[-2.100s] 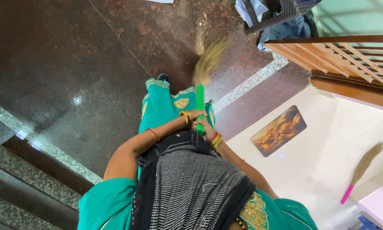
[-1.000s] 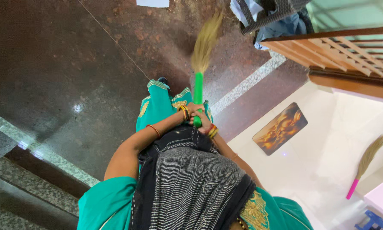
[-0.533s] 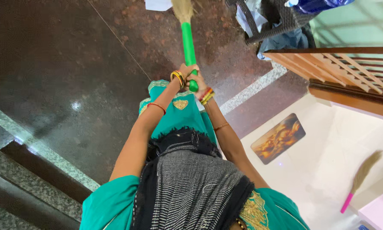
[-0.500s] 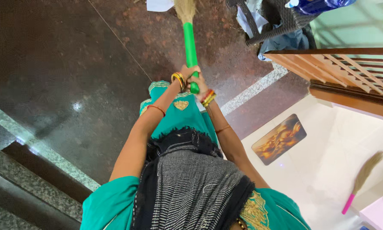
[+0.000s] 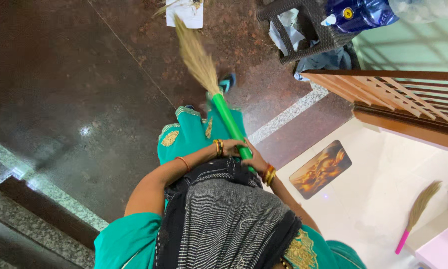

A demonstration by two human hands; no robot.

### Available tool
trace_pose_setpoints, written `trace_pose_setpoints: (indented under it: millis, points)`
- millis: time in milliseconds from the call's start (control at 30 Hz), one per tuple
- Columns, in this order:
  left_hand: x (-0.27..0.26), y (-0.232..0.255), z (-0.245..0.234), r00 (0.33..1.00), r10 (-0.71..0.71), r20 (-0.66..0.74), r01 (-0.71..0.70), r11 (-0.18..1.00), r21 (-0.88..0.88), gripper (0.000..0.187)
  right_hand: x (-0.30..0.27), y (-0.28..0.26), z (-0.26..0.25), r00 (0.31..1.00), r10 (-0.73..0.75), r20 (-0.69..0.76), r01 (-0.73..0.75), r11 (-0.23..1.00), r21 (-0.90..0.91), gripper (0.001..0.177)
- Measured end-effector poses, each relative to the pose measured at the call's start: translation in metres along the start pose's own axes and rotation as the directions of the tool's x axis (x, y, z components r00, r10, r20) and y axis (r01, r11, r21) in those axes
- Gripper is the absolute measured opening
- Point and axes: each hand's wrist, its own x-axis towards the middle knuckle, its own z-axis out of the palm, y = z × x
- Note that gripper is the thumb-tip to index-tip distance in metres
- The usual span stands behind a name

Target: The person sweeps the tile floor with a broom, gathering dust and paper debris into a pile and pushing it through a doorway.

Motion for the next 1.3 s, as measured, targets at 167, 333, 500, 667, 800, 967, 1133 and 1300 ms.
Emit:
trace_pose_setpoints:
  millis: [167, 333, 500, 667, 800, 967, 1133, 1300]
  points:
    - [0.048, 0.095, -0.005, 0.998, 0.046, -0.054, -0.047, 0.998, -0.034, 0.039, 0.072, 0.071, -0.009, 0.605, 0.773, 0.19, -0.567, 0.251, 0.785, 0.097]
    - [0.077, 0.237, 0.01, 0.51, 0.578, 0.637, -0.847, 0.207, 0.49, 0.055, 0.185, 0.129, -0.067, 0.684, 0.726, 0.07, -0.439, 0.332, 0.835, 0.079]
    - [0.085, 0.388, 0.053, 0.886, 0.398, -0.239, -0.379, 0.917, 0.125, 0.021, 0.333, 0.19, -0.133, 0.8, 0.599, -0.05, -0.304, 0.475, 0.826, 0.086]
    - [0.093, 0.496, 0.077, 0.761, 0.506, -0.406, -0.445, 0.863, 0.24, 0.031, 0.424, 0.201, -0.202, 0.731, 0.681, 0.04, -0.443, 0.43, 0.786, 0.093]
    - [0.106, 0.483, 0.088, 0.747, 0.63, -0.212, -0.604, 0.777, 0.177, 0.029, 0.416, 0.168, -0.232, 0.746, 0.661, 0.077, -0.454, 0.421, 0.785, 0.102]
    - [0.107, 0.366, 0.097, 0.827, 0.556, -0.086, -0.53, 0.821, 0.215, 0.019, 0.295, 0.093, -0.213, 0.754, 0.656, 0.027, -0.393, 0.418, 0.819, 0.107]
    - [0.061, 0.274, 0.112, 0.914, 0.393, -0.096, -0.342, 0.877, 0.336, 0.032, 0.213, 0.045, -0.153, 0.771, 0.637, 0.018, -0.388, 0.447, 0.806, 0.102]
    - [0.022, 0.321, 0.075, 0.884, 0.215, -0.416, 0.011, 0.878, 0.478, 0.041, 0.284, 0.074, -0.105, 0.599, 0.779, 0.184, -0.472, 0.158, 0.867, 0.054]
